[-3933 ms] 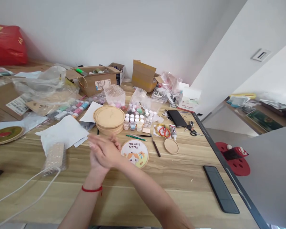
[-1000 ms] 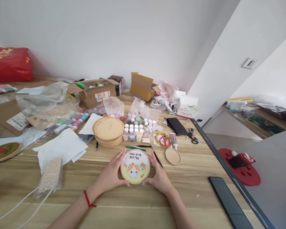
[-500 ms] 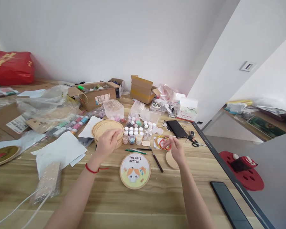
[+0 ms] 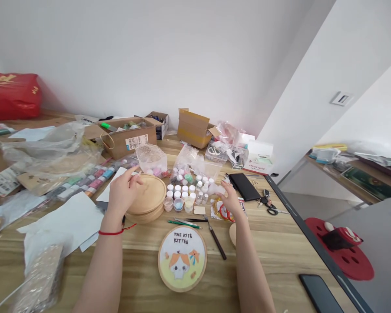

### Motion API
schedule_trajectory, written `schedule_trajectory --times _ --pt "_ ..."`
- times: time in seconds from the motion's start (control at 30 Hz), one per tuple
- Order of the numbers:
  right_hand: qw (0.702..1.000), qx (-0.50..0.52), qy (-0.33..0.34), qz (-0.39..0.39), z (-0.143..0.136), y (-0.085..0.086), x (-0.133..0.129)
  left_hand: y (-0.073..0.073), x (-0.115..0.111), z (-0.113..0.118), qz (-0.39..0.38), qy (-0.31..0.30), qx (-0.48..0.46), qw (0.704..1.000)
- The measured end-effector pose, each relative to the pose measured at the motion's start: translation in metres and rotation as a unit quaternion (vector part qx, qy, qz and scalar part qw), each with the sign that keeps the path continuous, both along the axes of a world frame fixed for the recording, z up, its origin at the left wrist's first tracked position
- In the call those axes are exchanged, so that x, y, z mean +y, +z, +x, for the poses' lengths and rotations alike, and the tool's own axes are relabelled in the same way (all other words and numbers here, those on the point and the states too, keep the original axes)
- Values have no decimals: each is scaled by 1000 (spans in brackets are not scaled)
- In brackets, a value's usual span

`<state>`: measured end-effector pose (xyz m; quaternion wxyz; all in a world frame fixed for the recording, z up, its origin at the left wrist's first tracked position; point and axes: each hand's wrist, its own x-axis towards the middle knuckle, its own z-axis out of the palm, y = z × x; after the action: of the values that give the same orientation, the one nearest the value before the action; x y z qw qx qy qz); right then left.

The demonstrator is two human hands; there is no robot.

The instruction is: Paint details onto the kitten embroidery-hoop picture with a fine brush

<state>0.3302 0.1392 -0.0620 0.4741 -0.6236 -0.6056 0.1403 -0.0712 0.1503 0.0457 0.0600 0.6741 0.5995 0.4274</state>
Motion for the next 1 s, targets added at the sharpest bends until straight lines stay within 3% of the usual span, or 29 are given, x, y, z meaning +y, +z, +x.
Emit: schedule_trajectory --times 0.17,0.37,0.77,1.0 --pt "998 -25 34 -40 5 -10 13 6 1 3 -6 -13 -13 1000" --pt "997 -57 8 -48 6 -9 14 13 -2 8 -26 -1 -36 999" --pt "995 -85 -32 -35 5 -5 12 1 3 15 -15 -79 -21 997" --pt "993 -95 -57 -36 4 -1 8 4 0 15 -20 -84 -31 996"
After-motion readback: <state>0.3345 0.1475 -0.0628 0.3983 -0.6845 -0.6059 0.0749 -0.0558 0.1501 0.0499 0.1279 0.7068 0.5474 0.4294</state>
